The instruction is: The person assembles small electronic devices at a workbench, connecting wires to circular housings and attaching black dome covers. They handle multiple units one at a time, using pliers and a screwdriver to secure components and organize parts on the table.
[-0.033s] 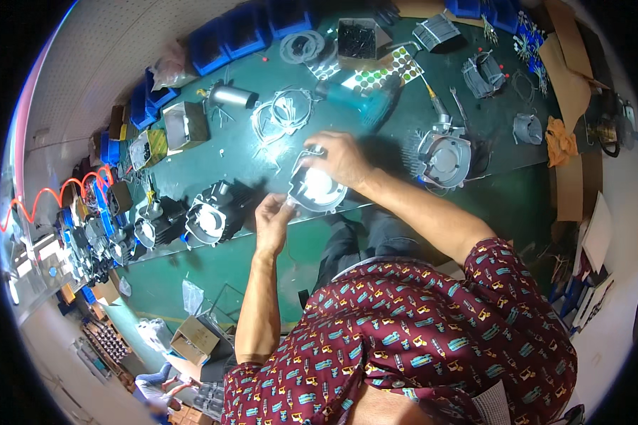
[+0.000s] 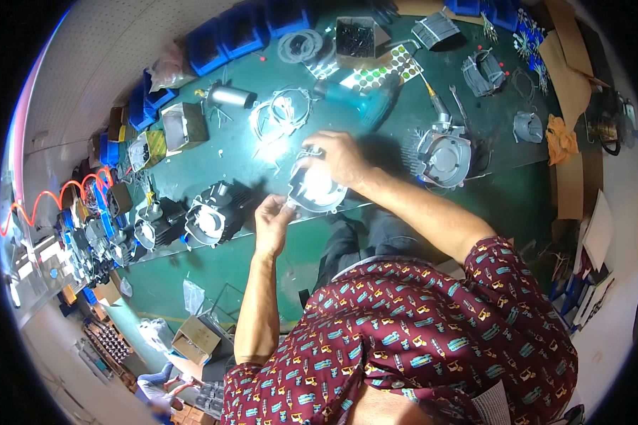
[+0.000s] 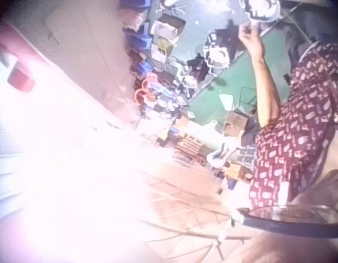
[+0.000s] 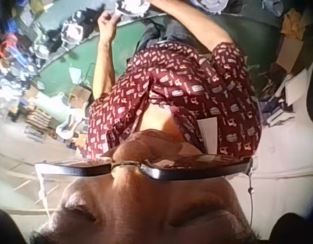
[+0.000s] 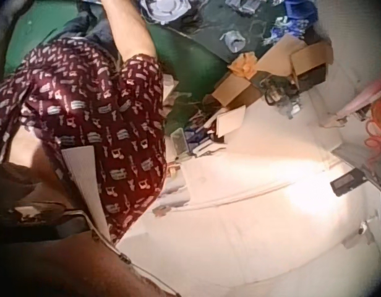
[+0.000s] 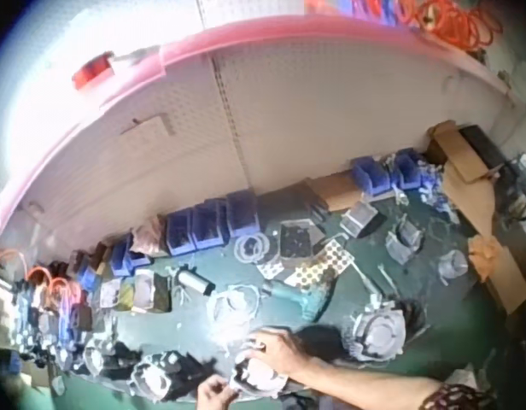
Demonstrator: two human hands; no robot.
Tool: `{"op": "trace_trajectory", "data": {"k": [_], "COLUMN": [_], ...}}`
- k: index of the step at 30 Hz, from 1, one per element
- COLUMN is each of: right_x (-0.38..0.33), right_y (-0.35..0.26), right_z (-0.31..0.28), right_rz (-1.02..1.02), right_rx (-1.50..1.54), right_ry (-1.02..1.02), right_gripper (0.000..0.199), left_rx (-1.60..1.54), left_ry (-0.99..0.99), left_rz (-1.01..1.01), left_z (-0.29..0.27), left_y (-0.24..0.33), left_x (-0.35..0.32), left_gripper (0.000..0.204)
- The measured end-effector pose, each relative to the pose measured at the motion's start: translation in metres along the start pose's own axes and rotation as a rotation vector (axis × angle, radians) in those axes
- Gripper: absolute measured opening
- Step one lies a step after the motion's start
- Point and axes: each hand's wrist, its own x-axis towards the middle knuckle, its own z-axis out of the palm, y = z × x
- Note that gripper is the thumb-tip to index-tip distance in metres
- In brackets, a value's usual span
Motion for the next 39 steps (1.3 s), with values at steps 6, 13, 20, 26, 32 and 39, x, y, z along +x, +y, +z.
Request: {"op": "trace_trajectory", "data": {"k": [6, 13, 20, 26, 32, 39], "right_x": [0.003, 0.007, 0.005, 0.002, 0.003, 0.005], "right_y": [0.006, 0.0, 0.003, -0.005, -0.012, -0.01], "right_z": [0.011, 0.01, 0.02, 0.017, 0.022, 0.022], "right_rz": [-0.024, 0.007, 0.022, -0.054, -0.053, -0.033], "right_rx": [-0.031, -0.064, -0.104, -0.116, -0.227, -0.214], "right_ry": [0.052, -0.015, -0.032, 0.037, -0.031, -0.065], "right_gripper": [0.033, 0.033, 0.034, 0.029, 0.03, 0.031], "left_rx": [-0.007, 0.524, 0.616, 0.357, 0.319, -0.074], "left_ry": [0.152, 0.237, 0.279, 0.23, 0.283, 0.19], "left_rz": [0.06, 0.268, 0.349, 0.139, 0.131, -0.066], "left_z": [0.012, -0.002, 0.004, 0.007, 0.016, 0.007], "left_y": [-0.001, -0.026, -0.024, -0.009, -0.005, 0.003], "left_x": [-0.006, -0.014, -0.015, -0.018, -0.023, -0.021], "left_gripper": [0.015, 0.031, 0.027, 0.02, 0.009, 0.013]}}
